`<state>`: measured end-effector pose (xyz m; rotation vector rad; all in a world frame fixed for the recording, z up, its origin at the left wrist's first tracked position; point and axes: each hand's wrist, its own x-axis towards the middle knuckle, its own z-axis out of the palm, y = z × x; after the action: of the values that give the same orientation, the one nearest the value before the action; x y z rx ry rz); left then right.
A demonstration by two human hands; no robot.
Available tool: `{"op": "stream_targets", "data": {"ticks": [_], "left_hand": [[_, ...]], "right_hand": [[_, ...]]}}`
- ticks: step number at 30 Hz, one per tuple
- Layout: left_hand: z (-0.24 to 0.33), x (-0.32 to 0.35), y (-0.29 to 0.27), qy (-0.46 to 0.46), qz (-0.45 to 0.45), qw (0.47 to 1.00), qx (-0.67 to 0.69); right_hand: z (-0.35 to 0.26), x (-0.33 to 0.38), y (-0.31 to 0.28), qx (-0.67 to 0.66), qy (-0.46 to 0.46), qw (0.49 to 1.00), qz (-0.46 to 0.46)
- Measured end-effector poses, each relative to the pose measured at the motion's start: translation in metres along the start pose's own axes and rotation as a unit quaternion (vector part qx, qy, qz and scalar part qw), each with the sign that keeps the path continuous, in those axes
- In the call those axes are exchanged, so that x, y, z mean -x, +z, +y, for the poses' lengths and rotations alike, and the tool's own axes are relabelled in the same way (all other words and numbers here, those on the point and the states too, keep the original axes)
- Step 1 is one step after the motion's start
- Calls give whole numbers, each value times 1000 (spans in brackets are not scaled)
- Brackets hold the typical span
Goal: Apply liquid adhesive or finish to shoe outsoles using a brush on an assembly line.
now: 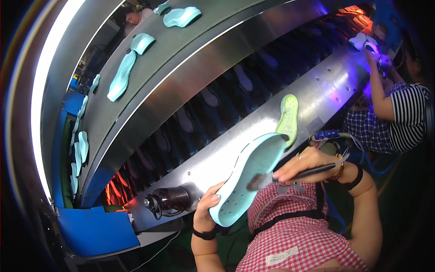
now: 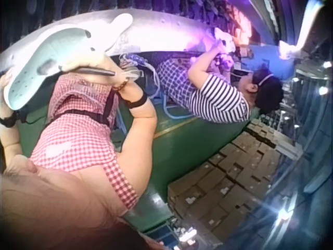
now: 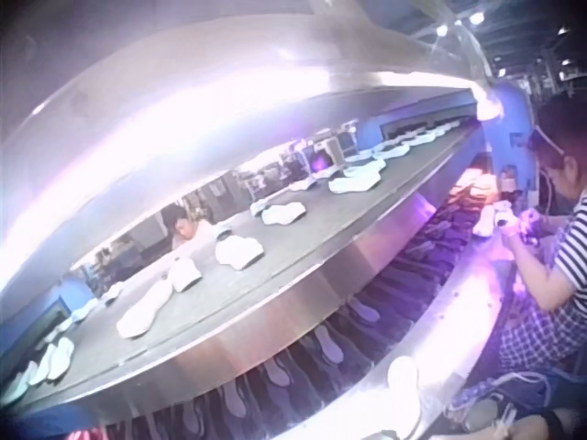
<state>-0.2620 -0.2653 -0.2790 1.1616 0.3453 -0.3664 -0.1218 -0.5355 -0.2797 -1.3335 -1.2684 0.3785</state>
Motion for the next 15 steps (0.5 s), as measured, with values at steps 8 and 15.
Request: {"op": "stream_targets", "data": {"ticks": [8,15], "left_hand": [[-47,-41,-28,134,-63,896,418],[-57,-82,24,184,19,921,343]], "right_hand": [[-25,-3,18,-2,-39,998,57],[34,-14,36,-5,187,973,138]]}}
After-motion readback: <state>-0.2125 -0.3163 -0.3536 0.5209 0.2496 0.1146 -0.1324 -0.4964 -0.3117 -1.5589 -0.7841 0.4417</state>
